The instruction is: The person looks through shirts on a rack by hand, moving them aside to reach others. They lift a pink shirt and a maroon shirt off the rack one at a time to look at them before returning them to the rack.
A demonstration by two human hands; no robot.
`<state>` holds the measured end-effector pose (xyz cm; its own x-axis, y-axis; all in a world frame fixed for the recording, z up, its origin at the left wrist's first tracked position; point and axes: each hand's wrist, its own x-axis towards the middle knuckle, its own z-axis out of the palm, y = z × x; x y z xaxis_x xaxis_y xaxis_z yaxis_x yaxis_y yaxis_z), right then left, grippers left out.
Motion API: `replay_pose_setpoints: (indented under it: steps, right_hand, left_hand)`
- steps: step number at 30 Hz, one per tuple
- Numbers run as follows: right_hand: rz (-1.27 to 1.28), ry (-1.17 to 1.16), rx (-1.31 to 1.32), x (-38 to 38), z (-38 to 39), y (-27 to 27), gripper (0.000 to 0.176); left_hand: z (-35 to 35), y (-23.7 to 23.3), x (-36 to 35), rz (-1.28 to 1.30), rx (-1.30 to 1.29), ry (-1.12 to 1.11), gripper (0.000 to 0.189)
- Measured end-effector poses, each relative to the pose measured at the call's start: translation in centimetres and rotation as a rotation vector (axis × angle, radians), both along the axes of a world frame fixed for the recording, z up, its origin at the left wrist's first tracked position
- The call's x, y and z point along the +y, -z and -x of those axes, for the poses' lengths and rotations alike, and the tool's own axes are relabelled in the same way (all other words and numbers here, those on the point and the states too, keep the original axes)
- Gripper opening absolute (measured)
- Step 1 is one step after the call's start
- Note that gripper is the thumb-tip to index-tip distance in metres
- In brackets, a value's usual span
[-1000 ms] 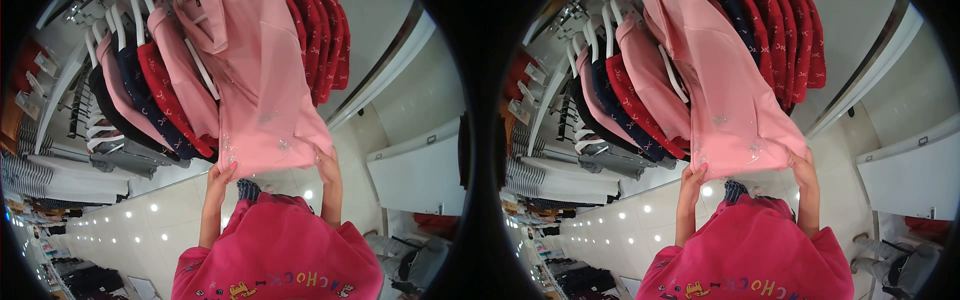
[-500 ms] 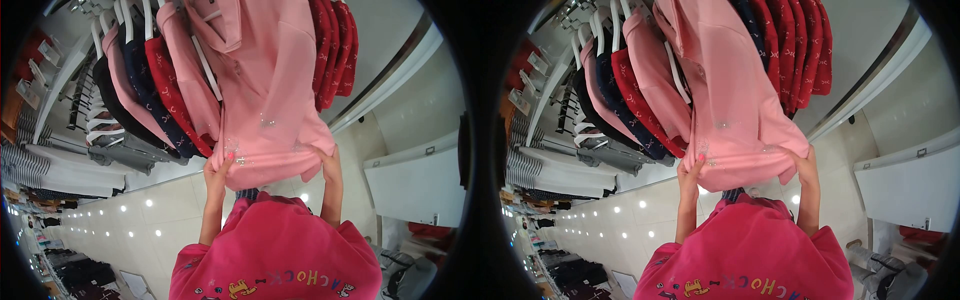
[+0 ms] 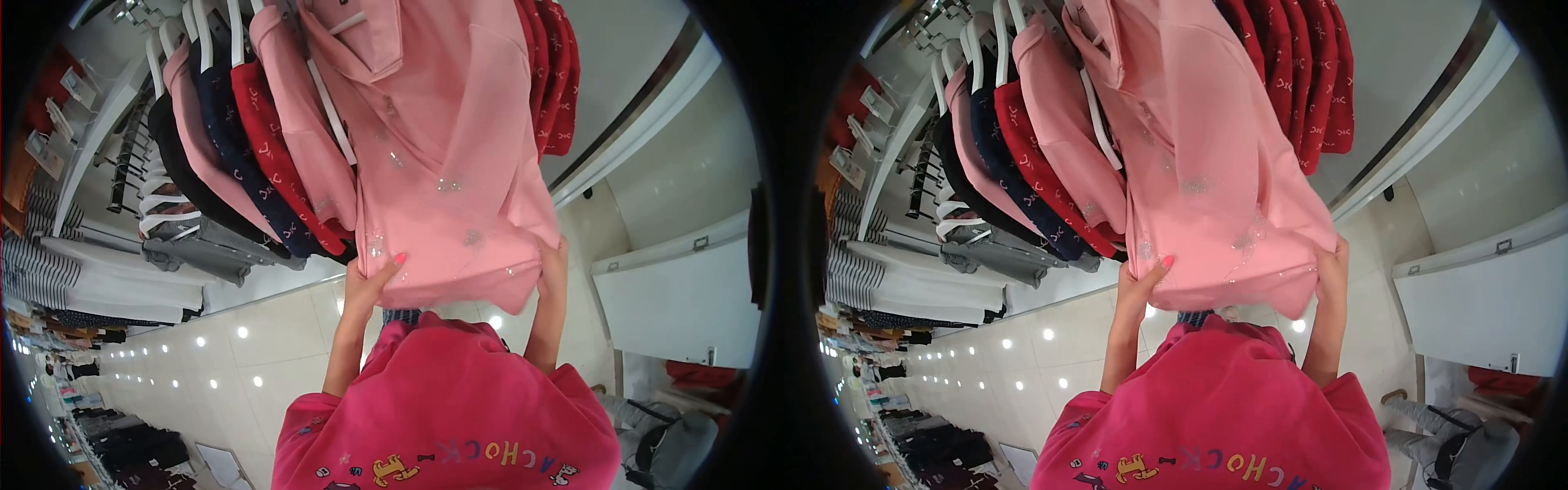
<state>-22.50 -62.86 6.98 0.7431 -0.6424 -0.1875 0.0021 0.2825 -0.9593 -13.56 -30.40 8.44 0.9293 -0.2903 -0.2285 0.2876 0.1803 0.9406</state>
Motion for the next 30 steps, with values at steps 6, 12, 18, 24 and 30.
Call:
replay_pose_setpoints:
  steps: [6, 12, 18, 24, 30]
  right_hand:
    - [0.05, 0.075, -0.083, -2.2, 1.0, 0.0, 0.02]
    - [0.078, 0.081, -0.079, -2.6, 1.5, -0.6, 0.02]
    - [0.039, 0.111, -0.078, -1.5, 1.2, -1.2, 0.018]
    - [0.046, 0.108, -0.084, -2.2, 1.5, -0.3, 0.018]
    - [0.057, 0.134, -0.089, -1.8, 1.3, -0.2, 0.016]
  left_hand:
    - [0.3, 0.4, -0.2, -0.009, -0.016, -0.003, 0.026]
    - [0.8, 0.4, -0.1, -0.016, 0.0, -0.007, 0.025]
    - [0.8, 1.0, 0.9, -0.053, -0.009, -0.037, 0.026]
    - [0.8, 1.7, 1.4, -0.078, -0.011, -0.063, 0.028]
    - [-0.5, 6.8, 1.9, -0.194, -0.123, -0.063, 0.031]
